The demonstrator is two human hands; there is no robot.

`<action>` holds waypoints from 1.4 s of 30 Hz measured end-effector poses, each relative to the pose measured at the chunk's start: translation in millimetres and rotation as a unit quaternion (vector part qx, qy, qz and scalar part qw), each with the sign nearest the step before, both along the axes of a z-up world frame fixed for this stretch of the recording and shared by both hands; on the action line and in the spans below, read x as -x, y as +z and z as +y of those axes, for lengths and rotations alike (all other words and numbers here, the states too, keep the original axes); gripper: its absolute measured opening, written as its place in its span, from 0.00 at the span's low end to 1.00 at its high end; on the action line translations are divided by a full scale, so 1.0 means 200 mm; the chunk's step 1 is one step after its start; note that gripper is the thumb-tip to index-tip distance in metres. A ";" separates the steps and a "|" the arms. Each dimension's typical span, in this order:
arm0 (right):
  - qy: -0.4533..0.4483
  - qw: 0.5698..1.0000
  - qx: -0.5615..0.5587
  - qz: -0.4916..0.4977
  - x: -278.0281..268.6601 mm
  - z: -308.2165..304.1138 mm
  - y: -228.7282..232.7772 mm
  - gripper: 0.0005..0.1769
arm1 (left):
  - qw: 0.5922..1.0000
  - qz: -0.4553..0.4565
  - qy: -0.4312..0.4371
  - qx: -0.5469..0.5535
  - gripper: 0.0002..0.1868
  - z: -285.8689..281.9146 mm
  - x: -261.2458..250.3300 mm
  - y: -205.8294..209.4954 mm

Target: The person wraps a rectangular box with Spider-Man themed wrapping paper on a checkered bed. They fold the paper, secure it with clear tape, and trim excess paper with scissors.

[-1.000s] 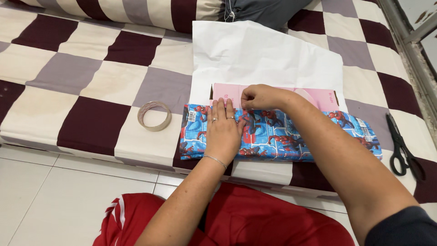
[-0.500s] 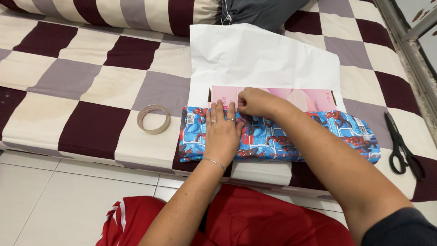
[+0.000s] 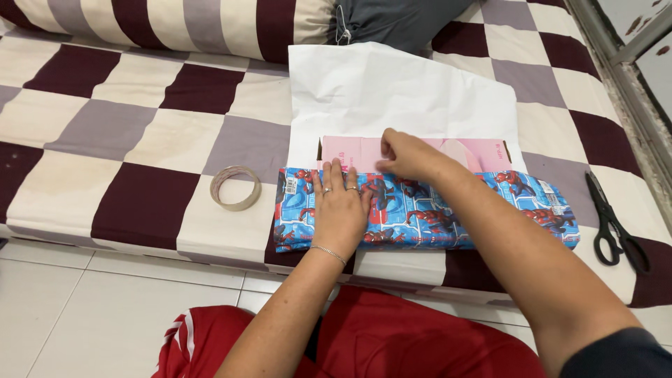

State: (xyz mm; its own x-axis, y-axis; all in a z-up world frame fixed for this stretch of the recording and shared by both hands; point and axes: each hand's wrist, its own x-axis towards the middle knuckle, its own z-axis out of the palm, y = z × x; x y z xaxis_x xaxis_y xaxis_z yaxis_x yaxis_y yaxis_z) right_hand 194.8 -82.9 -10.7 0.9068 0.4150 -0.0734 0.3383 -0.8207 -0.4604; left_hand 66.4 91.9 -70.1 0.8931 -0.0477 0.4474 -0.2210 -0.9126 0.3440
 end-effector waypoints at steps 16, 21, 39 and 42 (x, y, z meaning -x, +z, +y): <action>-0.103 0.973 -0.025 -0.207 -0.72 -0.34 0.18 0.38 | 0.984 0.041 -0.173 0.007 0.41 -0.28 0.02 0.08; -0.126 0.989 0.057 -0.055 -0.97 -0.26 0.20 0.51 | 0.977 0.048 -0.208 0.028 0.43 -0.27 0.05 0.07; 0.180 0.948 0.145 -0.219 0.05 -0.31 0.68 0.17 | 0.985 0.033 -0.170 0.027 0.38 -0.27 0.07 0.12; 0.183 0.944 0.132 -0.239 0.38 -0.34 0.50 0.13 | 0.986 -0.065 -0.151 0.037 0.33 -0.28 0.08 0.10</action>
State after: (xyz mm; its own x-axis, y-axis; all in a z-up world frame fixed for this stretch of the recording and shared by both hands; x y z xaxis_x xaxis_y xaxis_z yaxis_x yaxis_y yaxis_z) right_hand 118.0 -150.0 89.6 0.6614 0.7318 0.1642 0.7394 -0.6729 0.0207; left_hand 50.3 36.1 -50.6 0.7783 -0.2656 0.5690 -0.5252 -0.7720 0.3581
